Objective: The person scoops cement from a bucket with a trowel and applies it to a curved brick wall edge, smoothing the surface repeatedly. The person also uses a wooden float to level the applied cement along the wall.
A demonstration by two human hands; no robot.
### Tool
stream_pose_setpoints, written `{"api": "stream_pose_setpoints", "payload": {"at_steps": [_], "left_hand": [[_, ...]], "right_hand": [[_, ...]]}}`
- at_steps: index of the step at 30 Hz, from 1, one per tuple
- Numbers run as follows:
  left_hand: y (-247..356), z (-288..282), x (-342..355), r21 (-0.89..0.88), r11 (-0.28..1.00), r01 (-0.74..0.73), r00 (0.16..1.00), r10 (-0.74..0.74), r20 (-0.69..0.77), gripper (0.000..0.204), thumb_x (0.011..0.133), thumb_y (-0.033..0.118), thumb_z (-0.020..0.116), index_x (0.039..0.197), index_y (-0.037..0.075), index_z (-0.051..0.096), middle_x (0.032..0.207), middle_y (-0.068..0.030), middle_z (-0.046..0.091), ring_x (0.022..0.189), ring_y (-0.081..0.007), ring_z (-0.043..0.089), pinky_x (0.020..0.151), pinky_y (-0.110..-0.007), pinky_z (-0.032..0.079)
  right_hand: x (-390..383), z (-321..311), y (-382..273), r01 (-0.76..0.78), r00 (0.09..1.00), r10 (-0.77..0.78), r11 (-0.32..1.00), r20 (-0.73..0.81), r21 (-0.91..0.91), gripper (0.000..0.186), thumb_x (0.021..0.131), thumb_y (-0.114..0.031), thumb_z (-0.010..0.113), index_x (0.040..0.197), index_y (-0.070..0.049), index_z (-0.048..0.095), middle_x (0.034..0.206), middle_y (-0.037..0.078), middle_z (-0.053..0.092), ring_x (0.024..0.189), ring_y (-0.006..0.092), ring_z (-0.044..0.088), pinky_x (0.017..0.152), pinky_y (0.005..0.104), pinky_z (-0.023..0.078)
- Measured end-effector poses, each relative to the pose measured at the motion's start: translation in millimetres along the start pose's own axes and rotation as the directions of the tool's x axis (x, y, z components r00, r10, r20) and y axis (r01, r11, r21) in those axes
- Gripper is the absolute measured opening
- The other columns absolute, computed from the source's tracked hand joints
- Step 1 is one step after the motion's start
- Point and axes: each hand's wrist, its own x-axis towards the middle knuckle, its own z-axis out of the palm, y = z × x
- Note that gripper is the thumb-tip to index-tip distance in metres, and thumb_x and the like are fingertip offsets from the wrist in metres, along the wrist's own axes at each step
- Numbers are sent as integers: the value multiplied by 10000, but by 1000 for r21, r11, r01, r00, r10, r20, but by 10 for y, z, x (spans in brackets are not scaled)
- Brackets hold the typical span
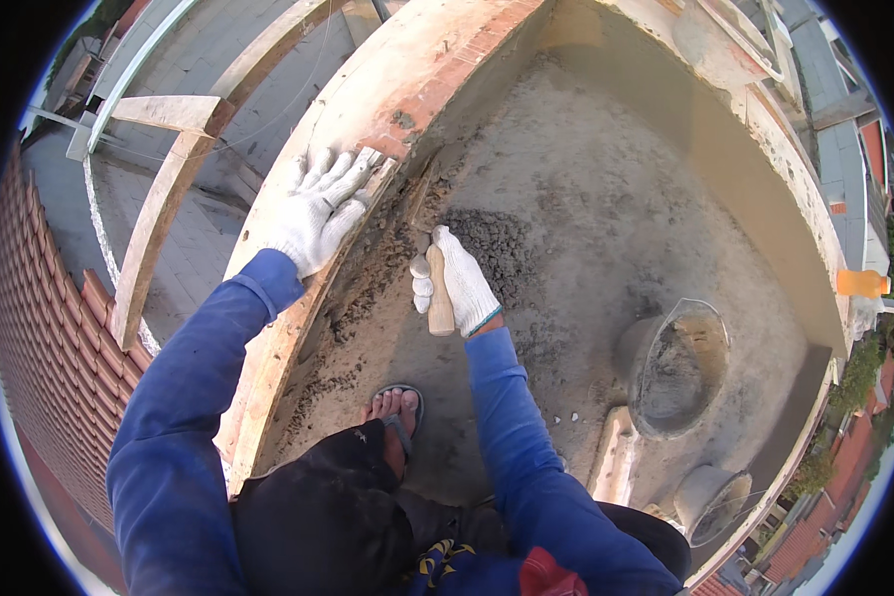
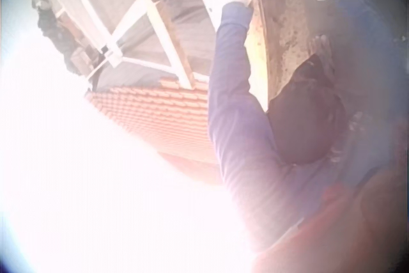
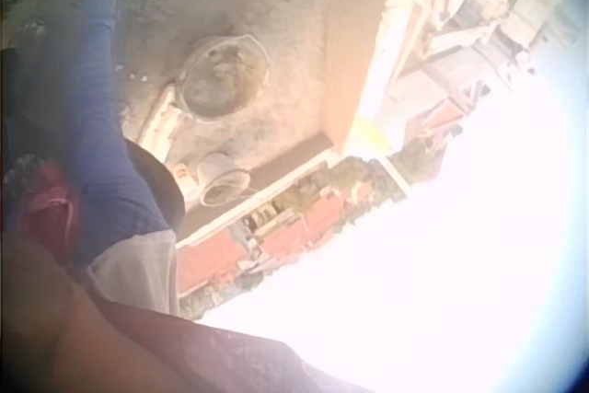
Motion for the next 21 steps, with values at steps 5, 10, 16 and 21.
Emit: {"api": "stream_pose_setpoints", "payload": {"at_steps": [5, 10, 16, 21], "left_hand": [[17, 11, 17, -12, 1000, 21, 1000, -21, 6, 628, 1101, 387, 586, 1685, 180, 480, 1731, -163, 460, 1659, -398, 311, 1370, -605, 123], [81, 24, 106, -37, 999, -9, 1000, 9, -1, 616, 1101, 386, 586, 1676, 184, 494, 1730, -163, 462, 1660, -397, 310, 1370, -609, 118], [34, 9, 16, -43, 999, 3, 1000, -3, -8, 613, 1100, 382, 594, 1674, 191, 500, 1721, -168, 475, 1650, -406, 330, 1369, -612, 115], [37, 60, 54, -39, 999, -5, 1000, 4, -27, 624, 1097, 382, 603, 1681, 198, 488, 1717, -170, 479, 1646, -415, 334, 1369, -612, 110]], "right_hand": [[-126, -130, -76, 189, 977, -198, 977, 80, 103, 438, 1146, -599, 508, 1136, -167, 580, 742, 20, 583, 574, 179, 580, 484, 383, 516], [600, -571, -705, 143, 987, -128, 976, -100, 163, 444, 1132, -607, 529, 995, -188, 479, 759, 8, 505, 583, 165, 515, 500, 358, 464], [330, -10, -549, 194, 978, -203, 970, -48, -146, 503, 1142, -614, 491, 967, -142, 489, 716, 56, 583, 544, 210, 568, 482, 420, 518], [169, 53, 40, 174, 983, -173, 985, 57, -12, 397, 1165, -524, 497, 1125, -129, 500, 737, 94, 628, 526, 239, 603, 448, 460, 558]]}}
